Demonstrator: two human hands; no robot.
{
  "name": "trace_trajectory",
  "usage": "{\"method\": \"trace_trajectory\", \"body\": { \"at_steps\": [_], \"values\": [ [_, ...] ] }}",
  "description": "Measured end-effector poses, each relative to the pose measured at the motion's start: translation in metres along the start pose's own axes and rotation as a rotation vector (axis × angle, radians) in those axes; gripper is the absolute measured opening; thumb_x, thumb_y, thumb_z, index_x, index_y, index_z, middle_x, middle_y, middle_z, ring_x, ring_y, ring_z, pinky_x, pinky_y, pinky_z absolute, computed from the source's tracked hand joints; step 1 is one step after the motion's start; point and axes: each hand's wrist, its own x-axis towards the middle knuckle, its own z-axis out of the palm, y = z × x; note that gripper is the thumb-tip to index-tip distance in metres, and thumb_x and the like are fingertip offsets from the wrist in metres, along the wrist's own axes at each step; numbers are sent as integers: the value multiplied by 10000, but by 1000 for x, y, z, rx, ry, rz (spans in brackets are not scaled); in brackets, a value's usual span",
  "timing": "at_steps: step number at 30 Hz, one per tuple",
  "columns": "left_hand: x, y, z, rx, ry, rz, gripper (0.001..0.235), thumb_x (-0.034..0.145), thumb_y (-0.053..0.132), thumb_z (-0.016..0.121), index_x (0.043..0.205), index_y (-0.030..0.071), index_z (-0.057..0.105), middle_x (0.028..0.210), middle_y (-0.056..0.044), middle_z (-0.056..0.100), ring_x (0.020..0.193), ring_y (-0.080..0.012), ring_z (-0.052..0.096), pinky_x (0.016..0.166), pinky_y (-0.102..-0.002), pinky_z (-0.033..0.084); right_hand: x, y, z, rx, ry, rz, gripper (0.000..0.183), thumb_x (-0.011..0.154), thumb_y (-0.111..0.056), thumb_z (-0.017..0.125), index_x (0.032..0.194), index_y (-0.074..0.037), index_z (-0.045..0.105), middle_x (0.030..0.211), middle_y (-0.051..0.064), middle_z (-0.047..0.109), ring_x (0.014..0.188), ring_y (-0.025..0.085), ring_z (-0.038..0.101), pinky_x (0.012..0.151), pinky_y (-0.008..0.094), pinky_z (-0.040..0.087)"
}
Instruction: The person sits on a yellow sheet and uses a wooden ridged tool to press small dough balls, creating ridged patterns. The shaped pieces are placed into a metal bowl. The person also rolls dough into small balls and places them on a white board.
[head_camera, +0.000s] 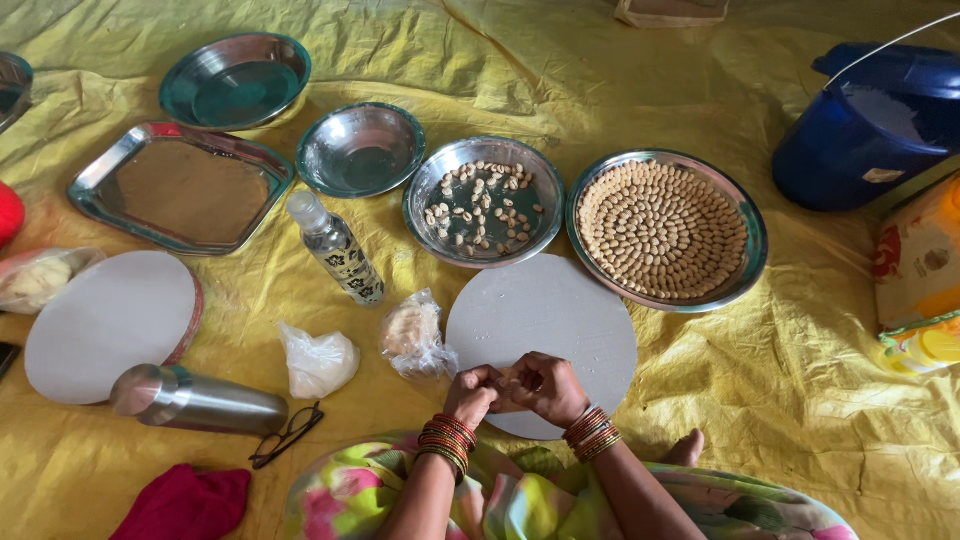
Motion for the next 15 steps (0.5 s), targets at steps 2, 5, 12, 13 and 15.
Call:
{"method": "trace_trajectory", "body": {
  "at_steps": [2,5,12,13,15],
  "values": [
    [-4,9,2,-8,19,-16,84,826,20,630,793,17,707,716,-61,681,615,-122,608,588,-272,519,0,6,0,-15,7,-18,160,786,-68,802,912,-20,717,771,26,692,679,87,631,631,271,575],
    [-9,19,-2,-115,74,-16,143,869,98,645,745,32,668,698,-64,659,611,-126,626,565,-294,572,4,14,-6,-13,96,44,152,800,-56,767,942,-28,721,821,25,716,698,90,658,650,265,598],
    [-14,25,0,-212,0,-59,126,874,110,564,785,47,627,694,-84,667,544,-131,619,491,-306,575,11,27,-32,243,519,197,224,861,-55,745,1063,-28,653,875,119,768,756,162,725,690,276,605],
    [-13,25,0,-221,-4,-32,109,873,92,561,811,37,633,703,-88,666,548,-129,615,494,-306,573,12,30,-34,339,529,171,210,873,-54,735,1066,-29,656,882,116,761,770,159,725,704,281,615],
    [-11,23,0,-238,-13,22,95,872,56,557,863,18,644,722,-94,663,554,-125,606,498,-304,569,13,38,-35,533,549,120,185,896,-52,716,1072,-32,662,896,110,747,799,153,723,733,292,633]
  ]
}}
